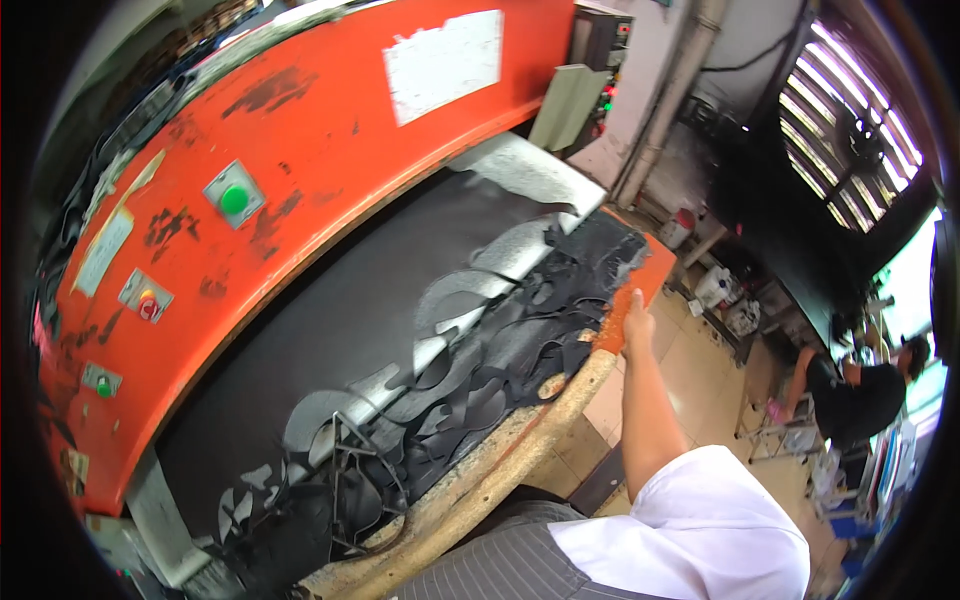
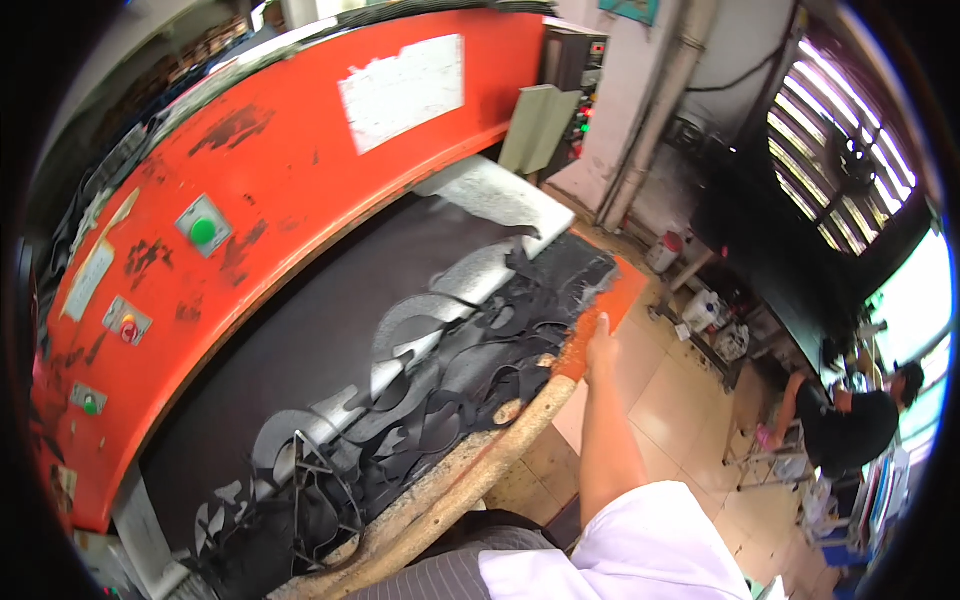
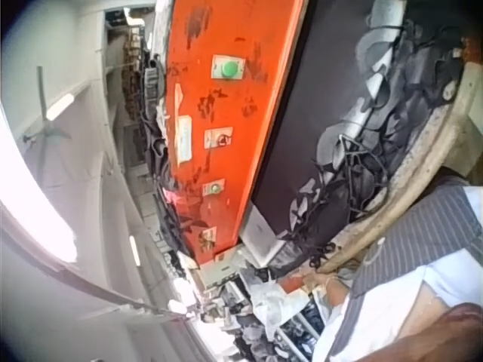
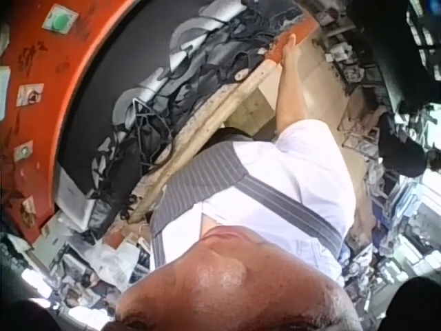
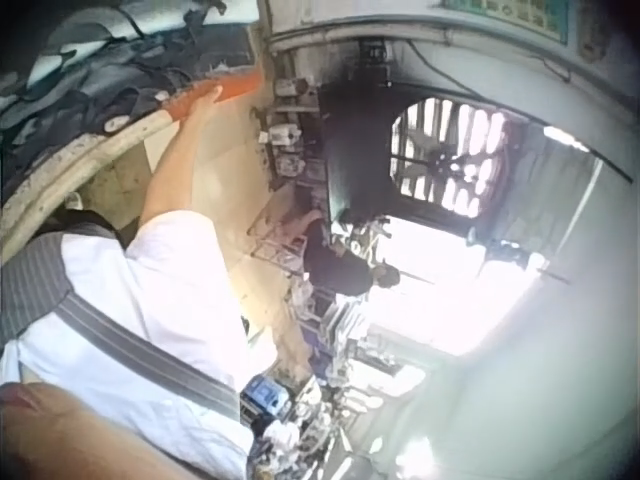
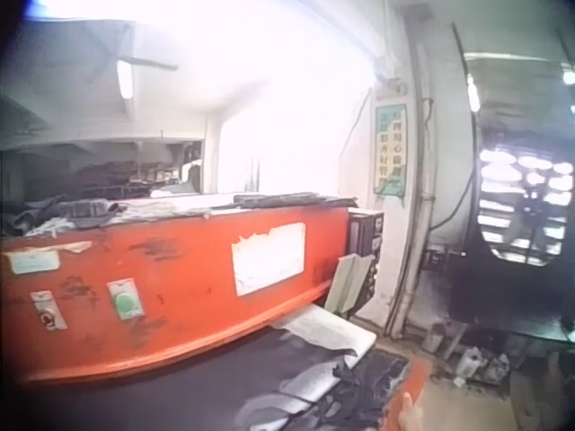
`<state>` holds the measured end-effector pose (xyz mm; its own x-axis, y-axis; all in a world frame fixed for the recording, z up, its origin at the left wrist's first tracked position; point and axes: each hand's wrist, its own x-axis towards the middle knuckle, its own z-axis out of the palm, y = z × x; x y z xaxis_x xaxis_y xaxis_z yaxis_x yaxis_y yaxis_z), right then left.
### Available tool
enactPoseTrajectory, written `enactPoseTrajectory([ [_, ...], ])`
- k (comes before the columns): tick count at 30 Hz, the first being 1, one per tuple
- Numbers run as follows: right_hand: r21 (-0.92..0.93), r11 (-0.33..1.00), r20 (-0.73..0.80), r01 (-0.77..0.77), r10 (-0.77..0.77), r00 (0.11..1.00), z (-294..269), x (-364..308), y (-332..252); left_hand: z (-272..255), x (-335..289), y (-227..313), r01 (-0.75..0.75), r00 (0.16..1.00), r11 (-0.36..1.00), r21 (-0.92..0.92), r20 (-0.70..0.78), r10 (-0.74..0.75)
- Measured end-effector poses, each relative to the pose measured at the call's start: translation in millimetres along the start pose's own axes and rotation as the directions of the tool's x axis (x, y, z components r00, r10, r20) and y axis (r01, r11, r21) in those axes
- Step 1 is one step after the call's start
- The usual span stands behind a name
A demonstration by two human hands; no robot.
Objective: Operating a hydraulic press machine to cut shoe components from leather sheets using metal dies.
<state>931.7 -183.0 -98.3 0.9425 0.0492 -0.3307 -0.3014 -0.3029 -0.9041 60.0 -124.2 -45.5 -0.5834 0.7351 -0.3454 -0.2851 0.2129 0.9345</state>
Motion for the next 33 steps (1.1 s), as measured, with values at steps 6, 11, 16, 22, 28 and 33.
enactPoseTrajectory([
  [6, 0.026, 0.999, 0.049, 0.041, -0.043, 0.998, -12, 32, 28, -132, -63, -30, 0.081, 0.982, 0.974, -0.211, -0.150, -0.114],
  [11, 0.182, 0.982, 0.185, -0.039, 0.005, 0.983, -45, 37, 15, -158, -91, -43, 0.226, 0.939, 0.908, -0.354, -0.169, -0.300],
  [16, 0.131, 0.991, 0.264, -0.042, 0.006, 0.964, -53, 45, 1, -120, -136, -52, -0.008, 0.569, 0.836, 0.549, -0.685, 0.455],
  [22, -0.273, 0.228, 0.256, 0.934, -0.919, 0.299, -31, -101, -72, -81, -187, -85, -0.307, 0.443, -0.131, 0.943, 0.264, 0.857],
  [28, 0.860, -0.174, 0.480, 0.480, -0.046, -0.876, 16, -338, -70, -67, -208, -71, -0.358, 0.598, 0.048, 0.932, 0.189, 0.779],
  [33, 0.917, -0.244, 0.388, 0.316, 0.355, -0.851, 40, -386, -69, -47, -232, -61, -0.392, 0.707, 0.063, 0.918, 0.257, 0.659],
])
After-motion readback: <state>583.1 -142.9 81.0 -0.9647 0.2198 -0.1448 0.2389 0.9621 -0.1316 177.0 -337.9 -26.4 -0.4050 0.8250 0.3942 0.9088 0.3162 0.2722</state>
